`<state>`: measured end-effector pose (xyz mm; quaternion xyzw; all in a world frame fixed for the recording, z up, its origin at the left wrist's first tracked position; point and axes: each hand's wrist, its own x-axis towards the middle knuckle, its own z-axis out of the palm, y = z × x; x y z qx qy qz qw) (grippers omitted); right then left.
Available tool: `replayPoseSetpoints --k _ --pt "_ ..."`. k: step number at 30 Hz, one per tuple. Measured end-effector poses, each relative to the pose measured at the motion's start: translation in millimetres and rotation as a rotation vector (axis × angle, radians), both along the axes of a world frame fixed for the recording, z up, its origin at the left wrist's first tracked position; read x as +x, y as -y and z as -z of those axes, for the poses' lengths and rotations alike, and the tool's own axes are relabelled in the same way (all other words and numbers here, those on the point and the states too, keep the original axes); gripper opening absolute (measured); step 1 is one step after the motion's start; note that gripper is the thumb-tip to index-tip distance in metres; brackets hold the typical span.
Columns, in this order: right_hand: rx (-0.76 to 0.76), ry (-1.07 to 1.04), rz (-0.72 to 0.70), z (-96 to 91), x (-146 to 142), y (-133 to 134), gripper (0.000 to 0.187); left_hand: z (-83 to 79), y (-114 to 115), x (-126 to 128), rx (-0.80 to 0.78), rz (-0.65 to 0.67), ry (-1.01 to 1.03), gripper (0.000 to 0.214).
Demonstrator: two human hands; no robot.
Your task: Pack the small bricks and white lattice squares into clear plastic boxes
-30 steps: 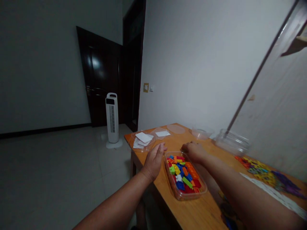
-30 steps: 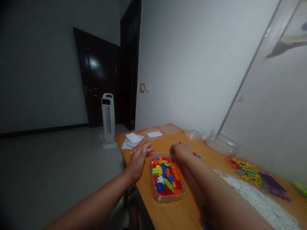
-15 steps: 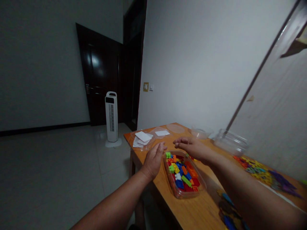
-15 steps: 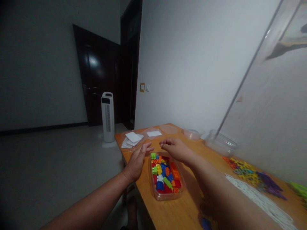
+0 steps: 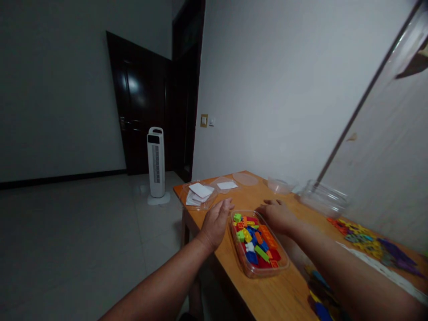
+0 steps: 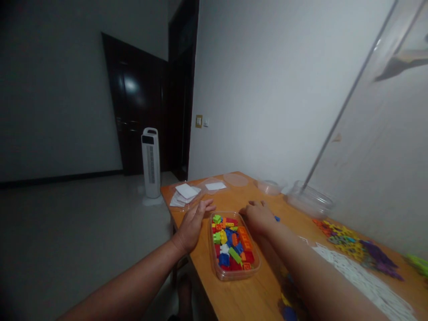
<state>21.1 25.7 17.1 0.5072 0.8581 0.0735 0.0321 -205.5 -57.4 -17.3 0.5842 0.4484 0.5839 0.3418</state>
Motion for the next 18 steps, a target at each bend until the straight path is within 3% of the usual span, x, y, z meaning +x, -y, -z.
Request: replayPoseSetpoints --k 7,12,15,18 --pt "0.145 -0.057 0.0 -5.1 3.6 8.1 0.024 0.6 -1.3 -0.7 0.011 0.004 -0.028 0.071" --pt "0.025 -0.348 0.139 -22.3 12.3 11.0 0.022 -0.1 -0.5 -0.7 0.009 -0.003 -0.039 0.07" --pt "0.055 -0.299 0.14 -24.6 15.2 12.7 0.027 -1.0 0.3 -0.7 0.004 -0.005 -0.043 0.069" --pt "0.025 -0.194 0.054 -17.5 10.5 16.3 0.032 -2.0 0.5 -0.8 0.001 -0.007 -0.052 0.069"
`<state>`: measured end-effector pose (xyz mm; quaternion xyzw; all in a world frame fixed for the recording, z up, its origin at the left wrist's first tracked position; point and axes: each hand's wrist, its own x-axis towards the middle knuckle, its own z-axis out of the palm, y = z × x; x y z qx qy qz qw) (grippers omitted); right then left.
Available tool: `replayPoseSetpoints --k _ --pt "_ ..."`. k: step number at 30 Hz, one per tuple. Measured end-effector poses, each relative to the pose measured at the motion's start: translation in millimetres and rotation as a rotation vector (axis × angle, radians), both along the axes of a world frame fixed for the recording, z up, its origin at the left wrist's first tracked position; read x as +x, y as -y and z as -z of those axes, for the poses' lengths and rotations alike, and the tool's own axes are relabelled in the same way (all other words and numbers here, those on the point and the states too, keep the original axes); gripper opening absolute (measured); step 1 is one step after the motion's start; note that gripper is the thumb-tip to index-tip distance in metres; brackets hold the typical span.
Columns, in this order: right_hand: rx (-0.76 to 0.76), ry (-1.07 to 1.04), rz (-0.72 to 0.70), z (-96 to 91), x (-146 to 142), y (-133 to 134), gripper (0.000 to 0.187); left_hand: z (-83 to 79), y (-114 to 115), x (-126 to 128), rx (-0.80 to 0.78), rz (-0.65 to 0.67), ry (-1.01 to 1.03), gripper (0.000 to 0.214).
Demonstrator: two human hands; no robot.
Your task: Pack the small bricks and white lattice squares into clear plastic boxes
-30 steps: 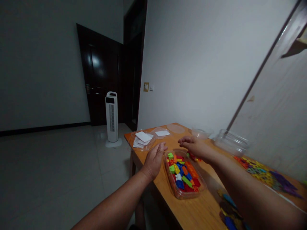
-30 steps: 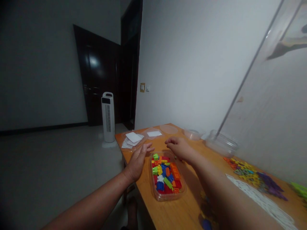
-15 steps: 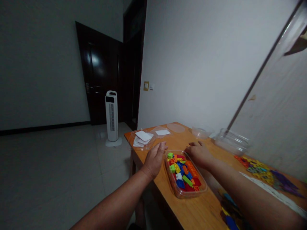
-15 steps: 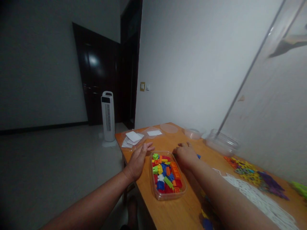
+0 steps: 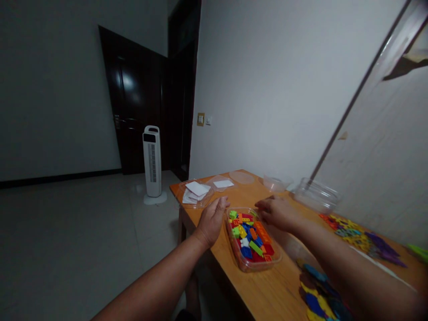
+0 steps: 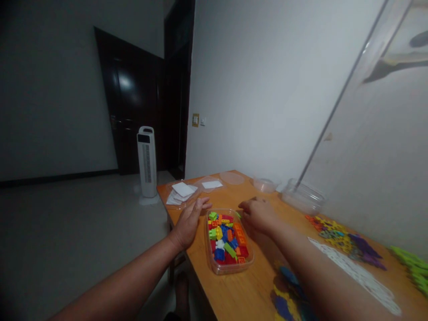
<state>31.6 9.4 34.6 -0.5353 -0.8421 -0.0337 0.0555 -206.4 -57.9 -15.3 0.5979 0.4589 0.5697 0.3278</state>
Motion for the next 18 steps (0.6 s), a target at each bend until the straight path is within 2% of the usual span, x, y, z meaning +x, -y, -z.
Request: replayPoseSetpoints --k 4,7,9,11,13,16,18 --pt "-0.075 0.061 -0.109 12.7 -12.1 6.6 0.027 -1.7 0.3 -0.1 0.001 -0.003 -0.022 0.07" --pt "-0.043 0.091 -0.071 18.2 -13.6 6.6 0.024 -3.3 1.2 0.3 0.006 -0.009 -0.041 0.069" --pt "-0.037 0.03 0.0 18.8 -9.3 4.9 0.022 -4.1 1.8 0.7 0.003 -0.013 -0.039 0.069" --pt "-0.087 -0.145 0.06 15.6 -3.3 5.6 0.019 -4.3 2.2 1.0 0.003 -0.014 -0.034 0.069" --pt "-0.21 -0.411 0.096 7.2 1.3 11.3 0.023 -3.8 2.0 0.9 0.008 -0.016 -0.035 0.068" --pt "-0.416 -0.761 0.082 -12.2 3.4 26.3 0.031 -2.3 1.1 0.4 0.012 -0.016 -0.037 0.068" --pt "-0.455 -0.868 0.06 -23.8 4.4 33.6 0.033 -1.2 0.5 0.3 0.007 -0.011 -0.029 0.067"
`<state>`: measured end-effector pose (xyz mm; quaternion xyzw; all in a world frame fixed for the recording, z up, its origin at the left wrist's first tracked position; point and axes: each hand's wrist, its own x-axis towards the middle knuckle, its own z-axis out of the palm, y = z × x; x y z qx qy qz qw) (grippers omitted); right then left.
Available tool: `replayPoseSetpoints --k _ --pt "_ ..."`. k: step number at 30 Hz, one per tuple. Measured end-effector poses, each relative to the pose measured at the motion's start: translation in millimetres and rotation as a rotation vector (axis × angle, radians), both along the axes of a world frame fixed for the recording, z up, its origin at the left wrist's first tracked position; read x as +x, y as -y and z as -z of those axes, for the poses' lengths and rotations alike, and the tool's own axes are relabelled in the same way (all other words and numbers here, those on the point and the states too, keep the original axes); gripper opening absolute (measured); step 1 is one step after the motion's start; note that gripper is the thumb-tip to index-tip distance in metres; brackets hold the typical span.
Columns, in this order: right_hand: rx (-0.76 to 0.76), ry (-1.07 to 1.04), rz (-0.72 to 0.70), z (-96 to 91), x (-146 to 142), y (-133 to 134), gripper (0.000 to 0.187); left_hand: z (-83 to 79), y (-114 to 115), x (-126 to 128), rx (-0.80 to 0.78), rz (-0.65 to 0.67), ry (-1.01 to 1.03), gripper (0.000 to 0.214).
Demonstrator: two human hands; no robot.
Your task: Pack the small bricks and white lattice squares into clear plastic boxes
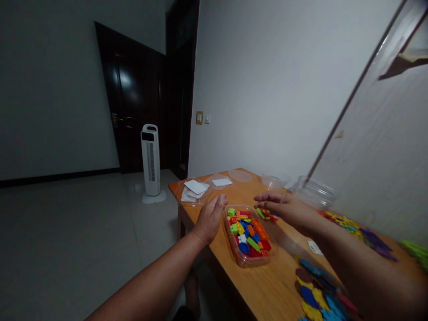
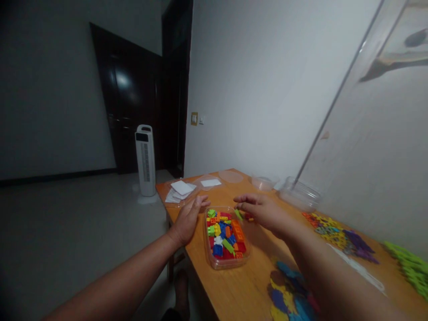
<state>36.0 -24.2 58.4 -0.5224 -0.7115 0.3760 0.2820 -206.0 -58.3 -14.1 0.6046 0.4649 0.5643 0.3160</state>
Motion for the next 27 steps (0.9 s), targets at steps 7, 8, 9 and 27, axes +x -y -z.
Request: replayPoseSetpoints --k 7,8,9,27 --pt "0.144 0.426 0.093 15.9 23.8 -20.9 0.014 0.6 -0.4 1.4 -0.019 0.011 0.043 0.067" --pt "0.172 0.536 0.088 22.6 27.0 -24.1 0.014 0.4 -0.4 1.5 -0.02 0.011 0.043 0.067" --pt "0.201 0.636 0.079 28.8 29.1 -26.1 0.015 0.2 -0.4 1.7 -0.021 0.011 0.042 0.067" --pt "0.007 0.117 -0.107 10.5 21.3 8.9 0.029 -1.3 -0.3 2.0 -0.011 0.01 0.012 0.065"
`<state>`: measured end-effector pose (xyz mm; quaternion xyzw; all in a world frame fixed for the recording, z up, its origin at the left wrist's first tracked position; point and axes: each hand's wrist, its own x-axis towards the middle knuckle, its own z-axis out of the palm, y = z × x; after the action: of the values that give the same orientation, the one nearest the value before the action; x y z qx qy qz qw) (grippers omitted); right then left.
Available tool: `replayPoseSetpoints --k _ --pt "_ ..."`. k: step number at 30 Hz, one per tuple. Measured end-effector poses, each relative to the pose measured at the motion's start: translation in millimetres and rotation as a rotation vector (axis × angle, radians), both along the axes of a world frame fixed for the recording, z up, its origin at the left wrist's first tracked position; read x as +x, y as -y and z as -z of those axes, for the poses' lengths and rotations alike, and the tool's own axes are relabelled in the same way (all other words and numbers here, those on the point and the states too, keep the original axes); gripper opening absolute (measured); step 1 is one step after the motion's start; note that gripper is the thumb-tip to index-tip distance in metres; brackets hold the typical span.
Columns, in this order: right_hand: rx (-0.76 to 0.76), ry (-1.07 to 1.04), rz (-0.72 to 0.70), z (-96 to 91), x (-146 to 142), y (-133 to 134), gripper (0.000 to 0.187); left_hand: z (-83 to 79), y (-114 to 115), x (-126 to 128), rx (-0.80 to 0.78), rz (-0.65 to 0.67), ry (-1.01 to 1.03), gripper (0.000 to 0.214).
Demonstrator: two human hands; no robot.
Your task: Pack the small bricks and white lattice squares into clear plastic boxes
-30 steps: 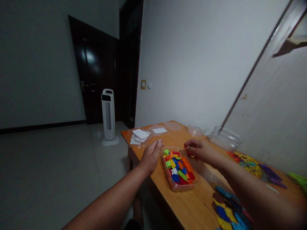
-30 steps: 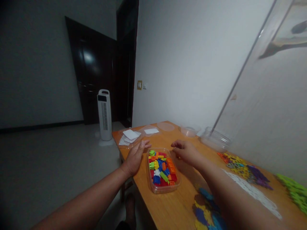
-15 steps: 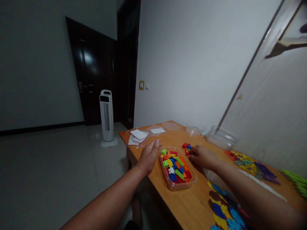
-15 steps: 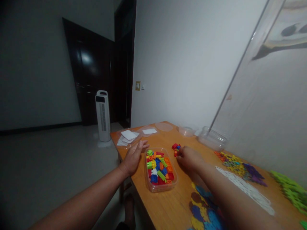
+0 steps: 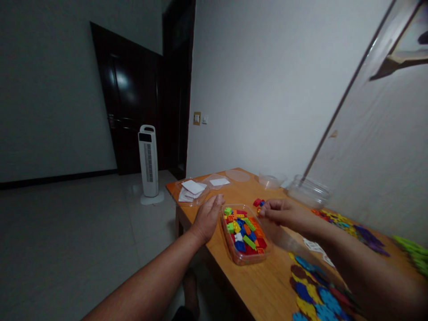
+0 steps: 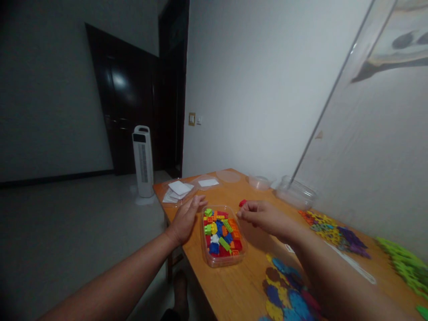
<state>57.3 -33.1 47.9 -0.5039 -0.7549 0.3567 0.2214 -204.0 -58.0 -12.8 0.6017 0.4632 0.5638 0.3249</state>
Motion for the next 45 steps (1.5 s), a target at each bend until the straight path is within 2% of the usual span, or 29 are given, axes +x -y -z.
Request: replayPoseSetpoints --k 3,5,9,13,16,18,21,24,27,30,32,38,45 --pt "0.029 -0.01 0.031 -10.1 2.6 -2.1 0.029 -0.7 1.0 0.8 0.002 -0.004 0.0 0.065" --pt "0.122 0.153 0.128 -7.7 8.1 -11.5 0.028 -0.9 1.4 0.9 0.001 -0.001 0.0 0.065" --pt "0.203 0.541 0.248 15.0 20.0 -32.7 0.026 -1.2 1.4 0.1 -0.006 0.001 -0.005 0.065" --pt "0.229 0.603 0.254 35.8 22.9 -39.9 0.018 -1.0 1.0 -0.7 0.001 0.0 -0.013 0.064" --pt "0.176 0.537 0.252 31.6 17.5 -30.6 0.019 0.5 -0.1 -0.6 0.008 0.0 -0.015 0.062" --pt "0.086 0.363 0.229 19.3 11.2 -16.6 0.028 1.9 -1.4 -0.4 0.01 0.0 -0.019 0.062" --pt "-0.133 0.029 0.079 -2.4 1.6 6.7 0.037 4.1 -3.3 -0.3 0.016 0.009 -0.012 0.062" --pt "-0.212 -0.059 -0.032 -11.7 -2.2 14.1 0.039 5.7 -4.5 -0.8 0.022 0.016 -0.009 0.061" --pt "-0.063 0.025 0.055 -3.1 0.9 -2.2 0.033 6.1 -4.8 -1.5 0.021 0.013 -0.018 0.061" --pt "0.147 0.261 0.175 13.2 4.1 -26.0 0.02 5.5 -4.5 -1.8 0.019 0.012 -0.027 0.06" --pt "0.234 0.412 0.204 22.0 2.8 -36.7 0.014 4.7 -4.1 -1.8 0.022 0.007 -0.038 0.06" --pt "0.328 0.714 0.148 34.3 -9.0 -42.9 0.021 2.6 -3.1 -1.2 0.045 -0.017 -0.063 0.06" --pt "0.302 0.646 0.197 39.6 -0.9 -42.4 0.016 3.2 -3.8 -0.3 0.053 0.001 -0.041 0.059"
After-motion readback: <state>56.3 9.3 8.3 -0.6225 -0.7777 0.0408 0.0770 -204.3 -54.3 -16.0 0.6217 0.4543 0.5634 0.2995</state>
